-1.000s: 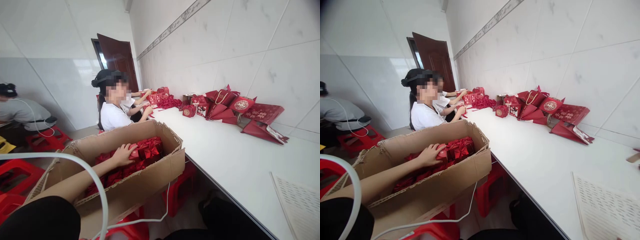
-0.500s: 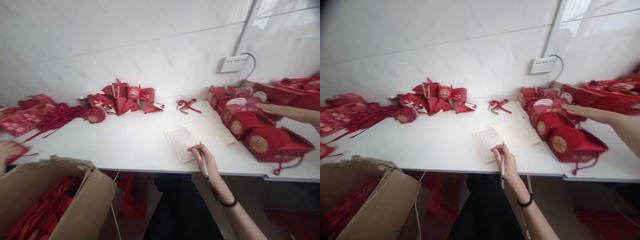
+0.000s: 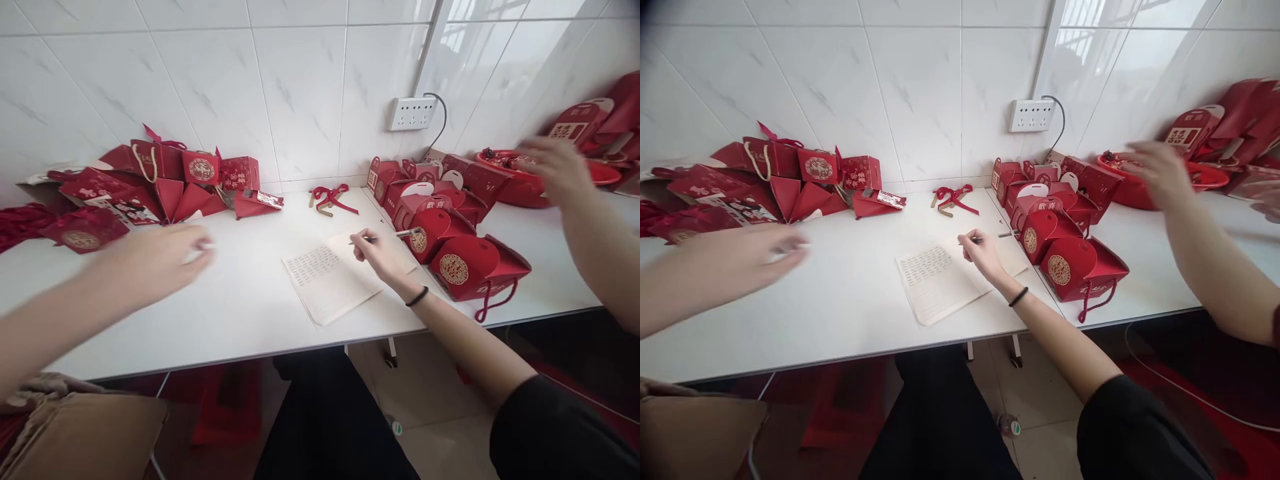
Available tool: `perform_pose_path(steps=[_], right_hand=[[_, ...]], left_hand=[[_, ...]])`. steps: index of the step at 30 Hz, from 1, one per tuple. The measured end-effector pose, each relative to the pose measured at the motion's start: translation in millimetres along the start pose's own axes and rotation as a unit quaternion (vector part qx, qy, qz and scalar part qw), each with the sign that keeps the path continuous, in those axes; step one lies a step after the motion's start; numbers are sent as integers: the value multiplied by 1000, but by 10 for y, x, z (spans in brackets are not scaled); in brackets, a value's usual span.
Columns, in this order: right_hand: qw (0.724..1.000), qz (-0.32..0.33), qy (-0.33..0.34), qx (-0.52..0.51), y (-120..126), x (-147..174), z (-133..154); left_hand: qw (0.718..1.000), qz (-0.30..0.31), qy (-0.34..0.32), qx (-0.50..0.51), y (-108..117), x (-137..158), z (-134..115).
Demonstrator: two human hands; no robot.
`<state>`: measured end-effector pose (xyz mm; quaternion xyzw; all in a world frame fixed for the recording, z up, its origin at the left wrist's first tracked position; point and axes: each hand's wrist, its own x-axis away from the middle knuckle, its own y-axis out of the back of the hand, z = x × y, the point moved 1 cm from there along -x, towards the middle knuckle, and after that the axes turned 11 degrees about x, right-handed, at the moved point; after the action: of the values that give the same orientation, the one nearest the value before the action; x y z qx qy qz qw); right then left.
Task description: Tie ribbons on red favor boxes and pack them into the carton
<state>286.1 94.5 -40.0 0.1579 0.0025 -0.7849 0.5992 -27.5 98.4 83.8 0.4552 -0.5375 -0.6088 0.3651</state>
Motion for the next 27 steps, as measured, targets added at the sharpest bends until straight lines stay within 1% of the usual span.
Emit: perform_pose_path(steps=[1, 3, 5, 6, 8, 10, 12, 15, 17, 20, 23, 27], right_hand=[[1000, 12, -7, 3, -58, -53, -45], [999, 26, -17, 7, -153, -98, -148], [999, 34, -26, 8, -199, -91, -242], [999, 36, -30, 9, -206, -79, -278], [998, 44, -39, 13, -199, -58, -322], [997, 48, -53, 10, -184, -54, -336], [996, 49, -69, 7, -175, -66, -333], [995, 51, -82, 31, -170, -79, -310], [995, 48, -73, 56, -166, -67, -278], [993, 29, -33, 108, -164, -31, -224], [984, 40, -3, 171, -174, -3, -204], [974, 73, 3, 215, -182, 5, -218]], left_hand=[[999, 20, -36, 19, -113, -177, -207], [986, 59, -113, 103, -445, -532, -656], [960, 66, -124, 243, -839, -828, -1033], [953, 67, -126, 268, -1031, -934, -1168], [937, 59, -124, 320, -1350, -1052, -1319], [931, 48, -122, 341, -1552, -1074, -1336], [928, 49, -124, 348, -1642, -1056, -1286], [920, 85, -129, 360, -1635, -1022, -1217], [912, 116, -132, 370, -1591, -998, -1215], [902, 151, -143, 379, -1544, -956, -1257], [895, 147, -143, 396, -1557, -930, -1288], [896, 139, -130, 400, -1606, -931, -1293]])
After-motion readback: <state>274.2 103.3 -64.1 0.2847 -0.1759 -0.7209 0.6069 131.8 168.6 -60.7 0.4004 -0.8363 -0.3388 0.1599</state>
